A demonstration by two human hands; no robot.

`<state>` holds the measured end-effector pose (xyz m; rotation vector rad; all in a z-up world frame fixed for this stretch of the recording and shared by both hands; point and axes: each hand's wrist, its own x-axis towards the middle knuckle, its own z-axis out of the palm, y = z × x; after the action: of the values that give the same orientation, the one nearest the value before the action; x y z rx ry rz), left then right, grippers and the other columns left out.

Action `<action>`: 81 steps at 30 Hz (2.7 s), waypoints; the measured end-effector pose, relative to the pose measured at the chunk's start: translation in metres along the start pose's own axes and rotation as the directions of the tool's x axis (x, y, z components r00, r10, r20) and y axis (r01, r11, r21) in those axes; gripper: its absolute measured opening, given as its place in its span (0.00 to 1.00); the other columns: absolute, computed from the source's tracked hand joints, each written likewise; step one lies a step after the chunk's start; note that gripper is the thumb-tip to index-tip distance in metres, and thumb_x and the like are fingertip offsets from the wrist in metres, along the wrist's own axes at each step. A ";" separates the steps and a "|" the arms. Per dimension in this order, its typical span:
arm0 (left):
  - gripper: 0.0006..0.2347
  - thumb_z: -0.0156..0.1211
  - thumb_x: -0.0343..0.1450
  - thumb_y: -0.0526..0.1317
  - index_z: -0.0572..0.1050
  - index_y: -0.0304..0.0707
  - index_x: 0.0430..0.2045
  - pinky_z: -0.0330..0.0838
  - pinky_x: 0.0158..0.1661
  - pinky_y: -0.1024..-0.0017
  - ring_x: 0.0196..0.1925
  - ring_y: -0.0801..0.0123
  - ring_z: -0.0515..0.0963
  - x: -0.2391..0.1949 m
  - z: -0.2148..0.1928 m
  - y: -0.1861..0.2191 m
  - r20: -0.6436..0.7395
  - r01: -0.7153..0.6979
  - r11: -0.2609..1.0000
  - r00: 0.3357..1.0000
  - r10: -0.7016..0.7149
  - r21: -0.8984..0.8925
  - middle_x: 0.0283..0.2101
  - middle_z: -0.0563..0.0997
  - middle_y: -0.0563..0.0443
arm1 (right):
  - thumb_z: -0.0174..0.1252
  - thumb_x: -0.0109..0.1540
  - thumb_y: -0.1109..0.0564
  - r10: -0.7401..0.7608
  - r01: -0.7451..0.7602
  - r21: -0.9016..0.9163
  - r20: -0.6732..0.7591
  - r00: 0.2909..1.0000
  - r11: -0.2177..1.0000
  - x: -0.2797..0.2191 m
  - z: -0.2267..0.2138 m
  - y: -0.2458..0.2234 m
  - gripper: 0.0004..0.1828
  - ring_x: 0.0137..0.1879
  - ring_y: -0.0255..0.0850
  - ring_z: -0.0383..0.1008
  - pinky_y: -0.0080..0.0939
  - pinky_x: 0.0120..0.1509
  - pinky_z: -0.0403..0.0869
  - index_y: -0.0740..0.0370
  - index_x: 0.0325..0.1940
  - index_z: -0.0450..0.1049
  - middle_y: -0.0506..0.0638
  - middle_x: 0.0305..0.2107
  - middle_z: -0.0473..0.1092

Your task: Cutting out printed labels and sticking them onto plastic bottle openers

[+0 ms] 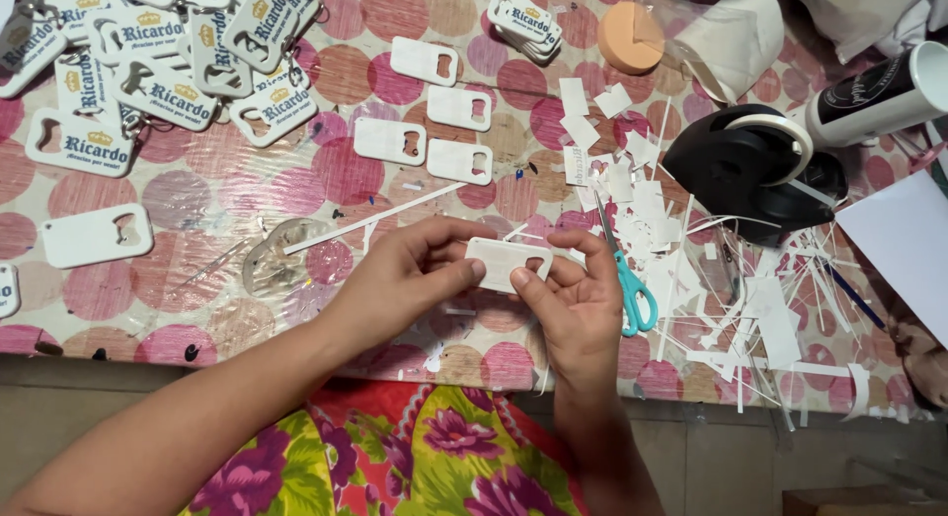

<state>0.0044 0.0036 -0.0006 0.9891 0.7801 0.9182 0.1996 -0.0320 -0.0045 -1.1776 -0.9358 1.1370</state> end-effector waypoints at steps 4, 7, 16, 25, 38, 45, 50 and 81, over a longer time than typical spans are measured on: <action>0.14 0.68 0.66 0.34 0.81 0.29 0.45 0.80 0.31 0.75 0.30 0.75 0.80 0.010 0.009 0.003 0.026 0.036 0.997 0.999 -0.038 0.075 0.28 0.84 0.46 | 0.67 0.57 0.70 -0.005 0.005 0.003 -0.020 1.000 1.000 0.000 -0.010 0.006 0.27 0.32 0.38 0.79 0.38 0.40 0.85 0.64 0.57 0.65 0.57 0.29 0.74; 0.07 0.67 0.67 0.35 0.84 0.28 0.33 0.76 0.27 0.73 0.26 0.70 0.80 0.022 0.014 -0.003 0.049 0.086 0.982 0.994 -0.096 0.166 0.24 0.83 0.43 | 0.67 0.57 0.70 -0.035 0.038 0.028 -0.075 0.997 0.999 0.002 -0.030 0.016 0.29 0.34 0.40 0.81 0.38 0.42 0.85 0.63 0.57 0.63 0.58 0.30 0.76; 0.10 0.64 0.69 0.44 0.81 0.38 0.21 0.72 0.41 0.50 0.45 0.36 0.80 0.146 0.086 0.023 0.591 -0.672 0.363 0.740 0.321 0.645 0.53 0.81 0.38 | 0.60 0.63 0.68 -0.447 0.326 -0.640 -0.030 0.894 0.696 0.081 -0.190 -0.086 0.21 0.44 0.39 0.76 0.35 0.48 0.76 0.61 0.61 0.73 0.58 0.39 0.76; 0.06 0.63 0.60 0.37 0.85 0.46 0.25 0.74 0.54 0.60 0.58 0.56 0.77 0.300 0.220 -0.002 0.888 -0.741 -0.489 0.397 0.233 0.459 0.53 0.78 0.53 | 0.55 0.72 0.44 -0.111 -0.089 -0.996 -0.085 0.990 -0.029 0.195 -0.279 -0.114 0.14 0.47 0.62 0.79 0.64 0.52 0.77 0.46 0.47 0.85 0.56 0.34 0.79; 0.12 0.49 0.73 0.46 0.84 0.57 0.39 0.74 0.47 0.57 0.48 0.60 0.83 0.388 0.294 -0.069 0.765 -0.726 -0.381 0.640 -0.071 0.572 0.44 0.85 0.55 | 0.60 0.68 0.52 0.180 -0.043 -0.967 0.003 0.984 0.251 0.216 -0.326 -0.120 0.12 0.37 0.35 0.67 0.39 0.44 0.64 0.62 0.36 0.81 0.47 0.29 0.75; 0.11 0.51 0.71 0.47 0.83 0.60 0.36 0.75 0.42 0.62 0.47 0.64 0.83 0.377 0.272 -0.050 0.745 -0.662 -0.420 0.665 0.052 0.621 0.41 0.85 0.60 | 0.61 0.72 0.50 0.031 -0.069 -0.968 -0.063 0.998 0.241 0.206 -0.388 -0.134 0.15 0.40 0.39 0.68 0.39 0.47 0.60 0.60 0.37 0.82 0.50 0.30 0.75; 0.10 0.52 0.70 0.45 0.83 0.59 0.33 0.75 0.40 0.62 0.45 0.63 0.83 0.312 0.261 -0.006 0.773 -0.668 -0.422 0.618 0.146 0.613 0.39 0.84 0.61 | 0.64 0.70 0.48 0.094 -0.170 -0.953 -0.151 0.984 0.252 0.202 -0.421 -0.119 0.15 0.34 0.42 0.68 0.40 0.40 0.61 0.62 0.39 0.83 0.54 0.26 0.76; 0.11 0.67 0.67 0.47 0.82 0.37 0.23 0.59 0.25 0.76 0.22 0.74 0.69 0.098 0.063 0.029 -0.167 -0.039 0.978 0.983 0.074 0.206 0.22 0.73 0.56 | 0.64 0.62 0.66 -0.419 0.343 -0.368 -0.149 0.895 0.864 0.023 -0.096 -0.041 0.09 0.47 0.38 0.75 0.33 0.55 0.76 0.60 0.44 0.75 0.50 0.40 0.75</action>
<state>0.0911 0.0781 0.0356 1.1234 1.0127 0.9984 0.3037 -0.0298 0.0196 -1.2846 -1.1529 0.5203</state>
